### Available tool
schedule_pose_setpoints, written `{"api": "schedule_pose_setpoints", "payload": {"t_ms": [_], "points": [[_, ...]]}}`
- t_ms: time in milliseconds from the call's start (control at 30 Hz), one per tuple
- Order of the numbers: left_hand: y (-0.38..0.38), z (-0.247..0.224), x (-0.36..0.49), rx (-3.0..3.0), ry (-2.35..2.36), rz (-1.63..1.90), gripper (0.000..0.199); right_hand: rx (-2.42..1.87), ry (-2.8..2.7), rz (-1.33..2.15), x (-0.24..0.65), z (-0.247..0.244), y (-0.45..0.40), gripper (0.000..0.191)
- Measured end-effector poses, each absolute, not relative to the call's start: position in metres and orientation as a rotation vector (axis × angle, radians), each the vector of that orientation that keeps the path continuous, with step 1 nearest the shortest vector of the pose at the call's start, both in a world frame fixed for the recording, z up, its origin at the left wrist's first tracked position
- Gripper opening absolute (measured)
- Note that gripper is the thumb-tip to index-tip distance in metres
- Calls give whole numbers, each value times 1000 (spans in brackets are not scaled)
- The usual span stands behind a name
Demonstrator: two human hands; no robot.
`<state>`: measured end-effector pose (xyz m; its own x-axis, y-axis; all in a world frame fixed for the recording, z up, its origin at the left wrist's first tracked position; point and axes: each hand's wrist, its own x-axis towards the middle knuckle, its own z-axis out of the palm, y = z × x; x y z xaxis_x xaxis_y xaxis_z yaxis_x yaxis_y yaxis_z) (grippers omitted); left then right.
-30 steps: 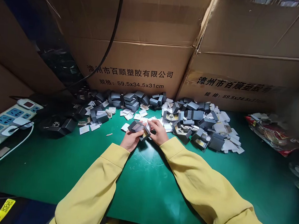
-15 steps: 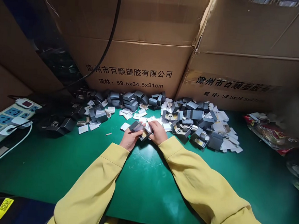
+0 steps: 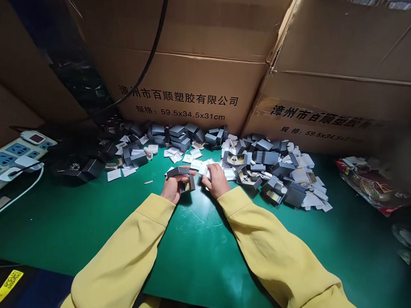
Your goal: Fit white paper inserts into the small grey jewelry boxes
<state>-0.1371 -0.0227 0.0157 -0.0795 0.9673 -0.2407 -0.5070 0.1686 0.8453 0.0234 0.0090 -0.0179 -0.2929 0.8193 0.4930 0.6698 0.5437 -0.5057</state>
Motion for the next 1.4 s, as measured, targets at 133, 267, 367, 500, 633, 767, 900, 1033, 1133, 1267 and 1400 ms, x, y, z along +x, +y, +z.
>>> {"api": "schedule_pose_setpoints", "payload": {"t_ms": [133, 267, 367, 500, 633, 767, 900, 1033, 1133, 1267, 1400], "points": [[-25, 18, -134, 633, 979, 1323, 40, -1104, -2077, 280, 23, -19, 9, 35], [-27, 17, -130, 639, 955, 1246, 38, -1004, -2045, 265, 23, -21, 9, 35], [-27, 16, -129, 631, 938, 1230, 38, -956, -2031, 271, 23, -23, 11, 36], [-27, 15, -132, 640, 919, 1223, 37, -944, -2031, 278, 24, -25, 13, 38], [-25, 14, -135, 690, 890, 1204, 42, -980, -2041, 280, 25, -26, 13, 42], [-23, 13, -138, 833, 925, 1206, 46, -1090, -2049, 274, 27, -23, 10, 40], [-20, 13, -144, 1188, 1159, 1284, 42, -1153, -2005, 315, 33, -22, 10, 38], [-18, 13, -151, 1492, 1423, 1252, 35, -1180, -1891, 452, 37, -23, 12, 37], [-19, 18, -158, 1606, 1450, 1170, 39, -1197, -1820, 576, 36, -22, 11, 37], [-21, 30, -172, 1696, 1308, 1036, 60, -1163, -1802, 629, 35, -15, 7, 37], [-21, 40, -189, 1505, 1061, 868, 77, -1142, -1761, 652, 34, -11, 5, 37]]}}
